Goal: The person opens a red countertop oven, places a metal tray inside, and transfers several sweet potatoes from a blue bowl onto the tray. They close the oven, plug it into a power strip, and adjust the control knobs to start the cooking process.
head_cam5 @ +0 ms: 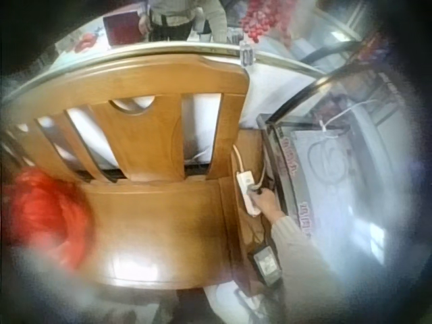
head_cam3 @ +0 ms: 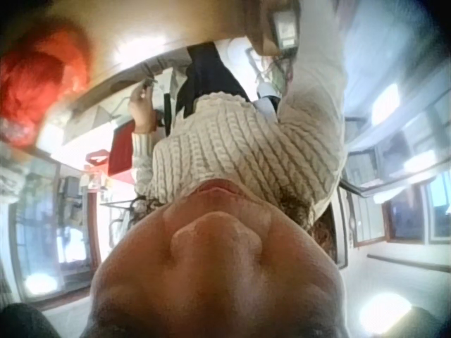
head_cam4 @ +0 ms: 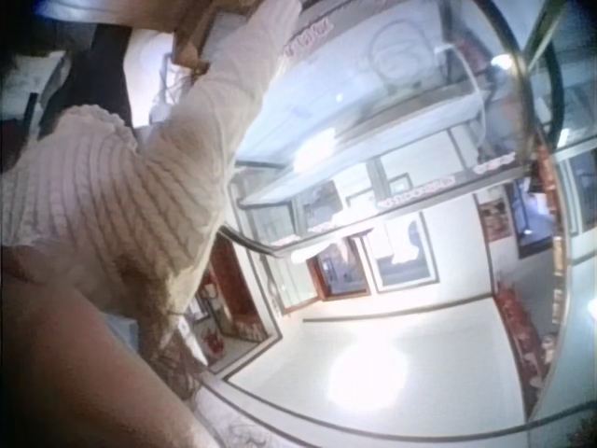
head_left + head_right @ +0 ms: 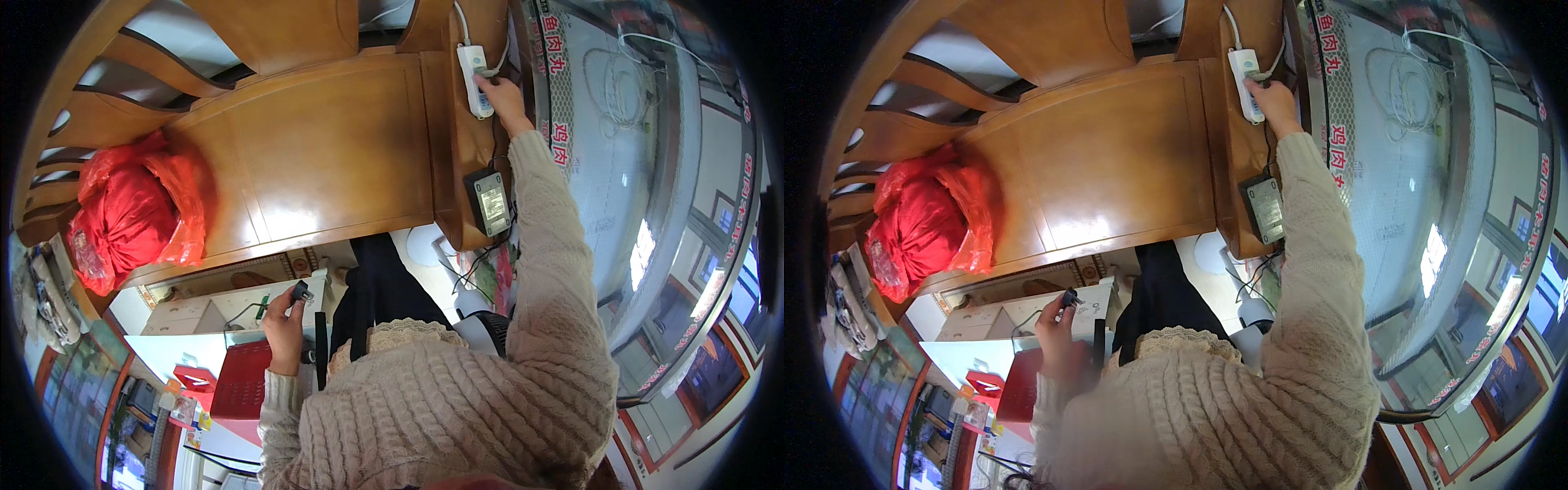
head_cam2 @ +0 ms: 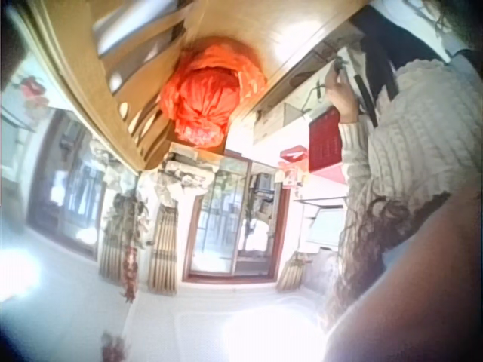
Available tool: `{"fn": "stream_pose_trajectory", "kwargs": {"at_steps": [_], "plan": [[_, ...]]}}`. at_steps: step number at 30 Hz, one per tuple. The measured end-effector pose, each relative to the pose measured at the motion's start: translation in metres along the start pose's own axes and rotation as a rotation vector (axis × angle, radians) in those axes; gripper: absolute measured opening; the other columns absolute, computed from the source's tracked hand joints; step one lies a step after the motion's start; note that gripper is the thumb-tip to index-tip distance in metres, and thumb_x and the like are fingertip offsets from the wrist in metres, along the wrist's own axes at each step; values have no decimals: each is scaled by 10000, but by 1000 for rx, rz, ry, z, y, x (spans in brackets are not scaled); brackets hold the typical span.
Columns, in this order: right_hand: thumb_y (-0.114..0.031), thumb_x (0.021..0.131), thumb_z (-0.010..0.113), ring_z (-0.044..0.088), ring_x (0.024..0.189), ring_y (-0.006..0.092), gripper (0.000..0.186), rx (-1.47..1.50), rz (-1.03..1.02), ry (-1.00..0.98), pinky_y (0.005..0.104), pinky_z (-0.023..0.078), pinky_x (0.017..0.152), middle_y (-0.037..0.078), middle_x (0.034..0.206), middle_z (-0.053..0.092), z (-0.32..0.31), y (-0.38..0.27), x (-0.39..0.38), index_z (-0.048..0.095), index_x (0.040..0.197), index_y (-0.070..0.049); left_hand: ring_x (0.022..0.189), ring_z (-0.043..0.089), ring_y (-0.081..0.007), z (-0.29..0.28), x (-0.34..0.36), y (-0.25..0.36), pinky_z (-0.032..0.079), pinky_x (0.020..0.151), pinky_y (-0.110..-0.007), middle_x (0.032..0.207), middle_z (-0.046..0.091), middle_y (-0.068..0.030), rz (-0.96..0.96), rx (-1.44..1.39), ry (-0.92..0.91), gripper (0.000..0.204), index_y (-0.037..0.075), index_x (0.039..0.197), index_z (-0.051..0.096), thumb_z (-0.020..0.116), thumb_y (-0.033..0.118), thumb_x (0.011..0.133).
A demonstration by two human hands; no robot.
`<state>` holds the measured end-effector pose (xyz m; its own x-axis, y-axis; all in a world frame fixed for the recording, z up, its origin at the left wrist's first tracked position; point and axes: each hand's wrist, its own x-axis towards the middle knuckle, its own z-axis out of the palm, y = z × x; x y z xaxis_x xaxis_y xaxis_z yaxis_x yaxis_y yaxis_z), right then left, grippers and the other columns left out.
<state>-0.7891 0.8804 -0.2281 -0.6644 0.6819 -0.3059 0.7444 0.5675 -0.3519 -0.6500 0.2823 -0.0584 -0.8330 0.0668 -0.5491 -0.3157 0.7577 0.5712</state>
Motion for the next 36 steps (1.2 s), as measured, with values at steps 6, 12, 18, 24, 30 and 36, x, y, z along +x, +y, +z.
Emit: {"fn": "stream_pose_trajectory", "kwargs": {"at_steps": [6, 12, 18, 24, 30, 36], "plan": [[-302, 940, 646, 705, 981, 353, 315, 348, -40, 120, 414, 534, 853, 191, 1023, 743, 2, 67, 4, 746, 1099, -49, 963, 709, -355, 34, 33, -28, 557, 831, -403, 1047, 726, -182, 168, 84, 28, 308, 51, 1157, 721, 736, 40, 849], [-220, 947, 609, 706, 941, 354, 242, 157, -208, 154, 423, 543, 828, 157, 1021, 742, -8, 65, -61, 746, 1099, -91, 875, 700, -354, 67, 89, -18, 549, 765, -407, 972, 722, -178, 51, 55, -130, 303, 86, 1172, 719, 708, 168, 881], [-199, 954, 608, 691, 959, 369, 225, 3, -268, 162, 433, 543, 827, 169, 1065, 724, -11, 43, -137, 734, 1111, -99, 957, 717, -323, 119, 138, -96, 556, 836, -411, 1054, 742, -180, -60, 116, -262, 557, 54, 1386, 576, 712, 186, 862], [-141, 945, 615, 690, 960, 357, 177, -9, -363, 92, 416, 547, 840, 162, 1051, 717, -23, 83, -205, 721, 1064, -63, 1060, 692, -358, 177, 169, -167, 541, 927, -422, 1138, 721, -219, -138, 158, -309, 693, 9, 1414, 534, 737, 291, 815], [-104, 933, 624, 690, 961, 347, 166, 25, -427, 185, 405, 548, 834, 149, 1047, 718, -29, 78, -200, 713, 1067, -65, 1110, 676, -359, 219, 188, -210, 522, 969, -425, 1208, 698, -233, -209, 87, -334, 715, -11, 1417, 531, 749, 312, 818], [-89, 916, 637, 674, 980, 348, 177, 1, -638, 329, 414, 543, 837, 128, 1038, 708, -40, 38, -77, 698, 1082, -74, 1084, 670, -402, 229, 224, -150, 535, 929, -446, 1168, 701, -249, -119, 362, -299, 567, 2, 1276, 643, 746, 298, 804]]}}
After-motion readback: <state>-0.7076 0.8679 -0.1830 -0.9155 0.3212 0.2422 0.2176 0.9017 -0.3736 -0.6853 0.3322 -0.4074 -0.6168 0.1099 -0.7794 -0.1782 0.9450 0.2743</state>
